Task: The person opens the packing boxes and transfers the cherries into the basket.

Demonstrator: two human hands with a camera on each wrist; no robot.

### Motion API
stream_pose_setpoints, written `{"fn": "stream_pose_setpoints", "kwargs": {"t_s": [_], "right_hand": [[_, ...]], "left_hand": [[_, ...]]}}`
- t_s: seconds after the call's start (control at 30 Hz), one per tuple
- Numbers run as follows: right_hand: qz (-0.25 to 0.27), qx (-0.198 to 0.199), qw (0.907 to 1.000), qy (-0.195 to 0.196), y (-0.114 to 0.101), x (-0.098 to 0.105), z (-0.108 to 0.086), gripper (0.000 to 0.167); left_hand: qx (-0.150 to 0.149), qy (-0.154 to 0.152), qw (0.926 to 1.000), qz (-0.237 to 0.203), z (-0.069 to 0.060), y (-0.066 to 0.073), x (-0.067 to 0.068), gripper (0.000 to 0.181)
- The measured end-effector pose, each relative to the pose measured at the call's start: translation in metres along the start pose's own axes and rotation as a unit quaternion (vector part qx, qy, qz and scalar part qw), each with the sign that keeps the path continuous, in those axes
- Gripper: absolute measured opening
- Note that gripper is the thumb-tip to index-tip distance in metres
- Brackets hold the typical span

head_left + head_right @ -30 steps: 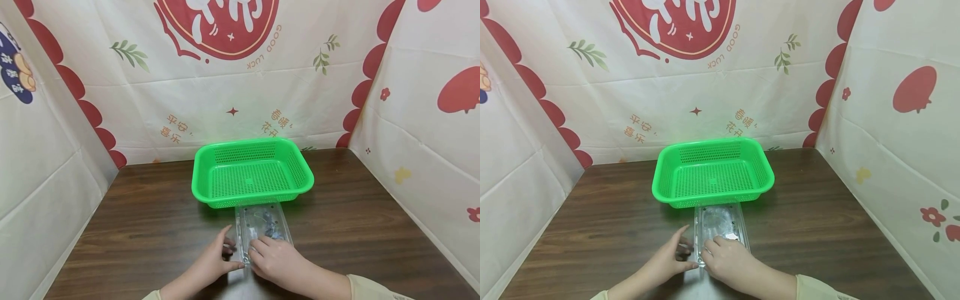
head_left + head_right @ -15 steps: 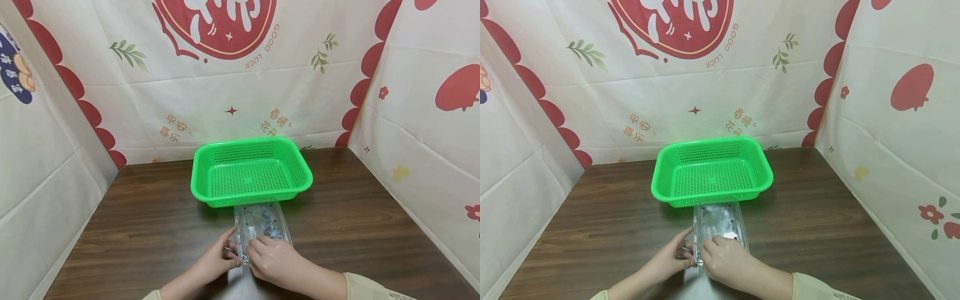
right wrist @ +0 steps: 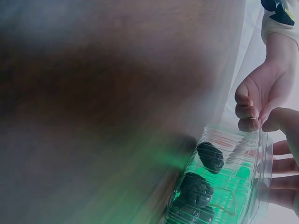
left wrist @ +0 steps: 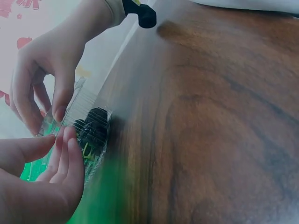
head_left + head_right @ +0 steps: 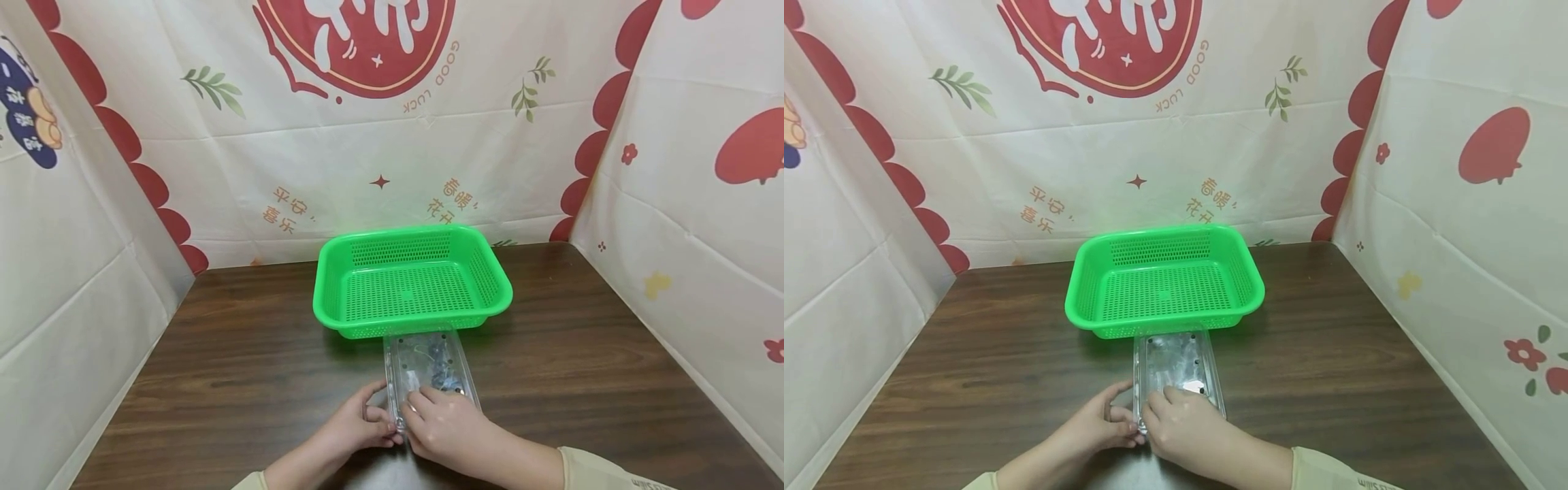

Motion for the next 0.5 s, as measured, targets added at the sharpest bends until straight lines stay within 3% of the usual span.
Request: {"fn": "stream_pose_setpoints", "kwargs": {"t_s": [0.5], "right_hand": [[-0.042,-0.013,0.9983,0.039,-0.005,0.000,0.011,0.024]], "left_hand": [[0.032,0.037,0.9988,-0.008,0.000,-0.004,0.002,0.074]]}}
Point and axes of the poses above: each hand's wrist, its own z-axis towards the middle knuckle, its own x-axis out of the back of the hand, y = z × x, the point moved 8 cm from there along z, towards the middle knuckle, and after that the axes turned 3 degrees about -y, right-handed, at the moved point
